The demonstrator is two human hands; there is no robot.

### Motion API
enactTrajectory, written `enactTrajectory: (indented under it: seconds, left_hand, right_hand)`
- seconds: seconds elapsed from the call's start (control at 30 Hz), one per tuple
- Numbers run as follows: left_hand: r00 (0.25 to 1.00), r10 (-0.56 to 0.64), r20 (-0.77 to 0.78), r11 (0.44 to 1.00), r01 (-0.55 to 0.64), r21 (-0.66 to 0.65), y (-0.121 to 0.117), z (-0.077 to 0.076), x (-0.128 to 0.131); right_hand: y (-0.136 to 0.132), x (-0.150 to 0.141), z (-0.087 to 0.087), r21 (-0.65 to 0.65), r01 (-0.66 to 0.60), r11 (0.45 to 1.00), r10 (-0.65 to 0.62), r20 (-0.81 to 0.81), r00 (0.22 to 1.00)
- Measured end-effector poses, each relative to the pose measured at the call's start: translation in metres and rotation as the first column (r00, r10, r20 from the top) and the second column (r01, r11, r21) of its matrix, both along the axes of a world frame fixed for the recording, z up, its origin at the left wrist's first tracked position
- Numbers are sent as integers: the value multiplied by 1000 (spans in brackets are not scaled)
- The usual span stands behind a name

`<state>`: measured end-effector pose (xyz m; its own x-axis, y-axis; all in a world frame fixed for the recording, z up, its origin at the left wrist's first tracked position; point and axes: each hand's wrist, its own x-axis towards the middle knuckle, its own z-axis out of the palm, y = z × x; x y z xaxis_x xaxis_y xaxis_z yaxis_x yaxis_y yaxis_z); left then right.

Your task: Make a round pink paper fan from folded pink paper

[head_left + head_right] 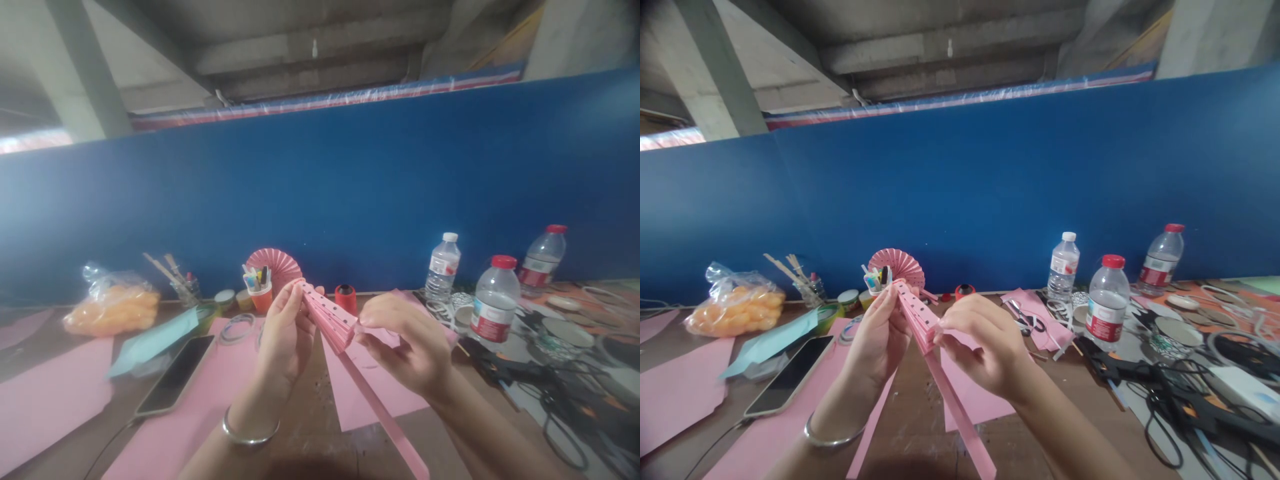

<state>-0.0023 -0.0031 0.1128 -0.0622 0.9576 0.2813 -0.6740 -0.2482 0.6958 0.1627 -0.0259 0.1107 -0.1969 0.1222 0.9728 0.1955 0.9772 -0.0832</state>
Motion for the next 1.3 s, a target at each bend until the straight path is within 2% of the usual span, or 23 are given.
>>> enactTrajectory:
  seconds: [0.3, 0.77, 0.9, 1.07, 1.3]
  left_hand:
    - [1000, 7, -1, 1000, -7, -10, 0, 1, -2]
    - [1000, 17, -8, 1000, -17, 0, -1, 2, -3]
    - [998, 60, -17, 998, -59, 20, -1, 4, -4]
    - [988, 121, -91, 991, -116, 62, -2, 7, -5]
    - [992, 106, -67, 993, -102, 63, 0, 5, -5]
  right_hand:
    - [0, 1, -2, -2, 78, 997, -78, 34, 996]
    - [-1, 3, -1, 39, 116, 993, -118, 71, 990]
    - [-2, 3, 2, 11, 125, 992, -125, 76, 989]
    - [-3, 4, 3, -55, 117, 992, -115, 42, 992]
    - [-3, 3, 1, -12, 170, 985, -170, -11, 985]
